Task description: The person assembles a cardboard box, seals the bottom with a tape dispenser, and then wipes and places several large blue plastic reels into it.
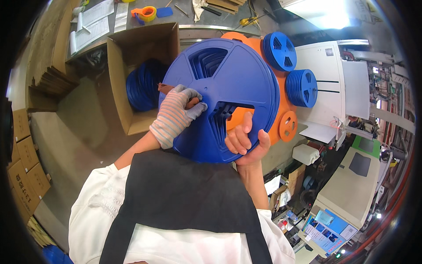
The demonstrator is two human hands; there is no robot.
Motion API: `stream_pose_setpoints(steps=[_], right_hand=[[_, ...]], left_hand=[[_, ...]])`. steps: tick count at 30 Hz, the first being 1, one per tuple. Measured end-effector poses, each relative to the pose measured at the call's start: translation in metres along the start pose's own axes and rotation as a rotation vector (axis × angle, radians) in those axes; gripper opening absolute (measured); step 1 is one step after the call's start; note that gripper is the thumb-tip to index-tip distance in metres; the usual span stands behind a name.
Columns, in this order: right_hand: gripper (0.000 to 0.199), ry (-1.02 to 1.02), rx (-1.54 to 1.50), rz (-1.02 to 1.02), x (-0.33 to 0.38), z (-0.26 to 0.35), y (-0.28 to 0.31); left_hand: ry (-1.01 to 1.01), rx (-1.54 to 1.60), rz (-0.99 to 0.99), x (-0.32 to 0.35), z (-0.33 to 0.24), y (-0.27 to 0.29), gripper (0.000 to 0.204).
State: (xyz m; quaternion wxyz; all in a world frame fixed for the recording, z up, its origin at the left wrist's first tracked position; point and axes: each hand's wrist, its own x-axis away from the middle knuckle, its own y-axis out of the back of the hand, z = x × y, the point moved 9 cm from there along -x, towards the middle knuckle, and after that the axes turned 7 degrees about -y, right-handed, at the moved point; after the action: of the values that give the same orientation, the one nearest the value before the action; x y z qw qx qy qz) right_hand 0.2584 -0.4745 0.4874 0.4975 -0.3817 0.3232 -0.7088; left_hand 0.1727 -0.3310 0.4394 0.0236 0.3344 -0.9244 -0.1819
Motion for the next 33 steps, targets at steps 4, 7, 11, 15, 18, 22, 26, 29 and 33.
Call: stream_pose_setpoints(steps=[4,7,11,15,18,22,26,29,33], right_hand=[[0.030,-0.029,0.023,0.028,-0.003,-0.006,-0.006],[0.030,-0.031,0.017,0.014,-0.003,-0.007,-0.007],[0.029,-0.004,0.000,-0.019,0.000,-0.005,0.000],[0.029,0.003,-0.004,-0.013,0.003,-0.007,0.003],[0.029,-0.006,-0.004,-0.011,0.002,-0.007,0.002],[0.028,-0.036,0.017,0.004,0.000,-0.009,-0.003],[0.028,-0.059,0.032,0.023,0.000,-0.012,-0.007],[0.028,-0.055,0.032,0.011,0.001,-0.014,-0.006],[0.028,-0.016,0.012,-0.031,0.006,-0.009,0.002]], left_hand=[[0.041,0.131,0.004,-0.007,0.028,-0.013,0.018],[-0.086,-0.004,-0.073,-0.006,0.020,-0.009,0.014],[-0.107,-0.224,-0.221,0.004,0.037,0.011,0.013],[-0.096,0.012,-0.187,0.016,0.038,0.020,0.014],[-0.178,0.054,-0.091,0.012,0.011,0.010,0.017],[-0.167,-0.098,0.033,0.002,0.008,-0.001,0.018],[-0.190,-0.132,0.109,-0.008,0.010,-0.007,0.015],[-0.271,-0.133,-0.010,-0.004,0.007,-0.008,0.011],[0.130,0.341,-0.025,0.004,0.054,-0.017,0.005]])
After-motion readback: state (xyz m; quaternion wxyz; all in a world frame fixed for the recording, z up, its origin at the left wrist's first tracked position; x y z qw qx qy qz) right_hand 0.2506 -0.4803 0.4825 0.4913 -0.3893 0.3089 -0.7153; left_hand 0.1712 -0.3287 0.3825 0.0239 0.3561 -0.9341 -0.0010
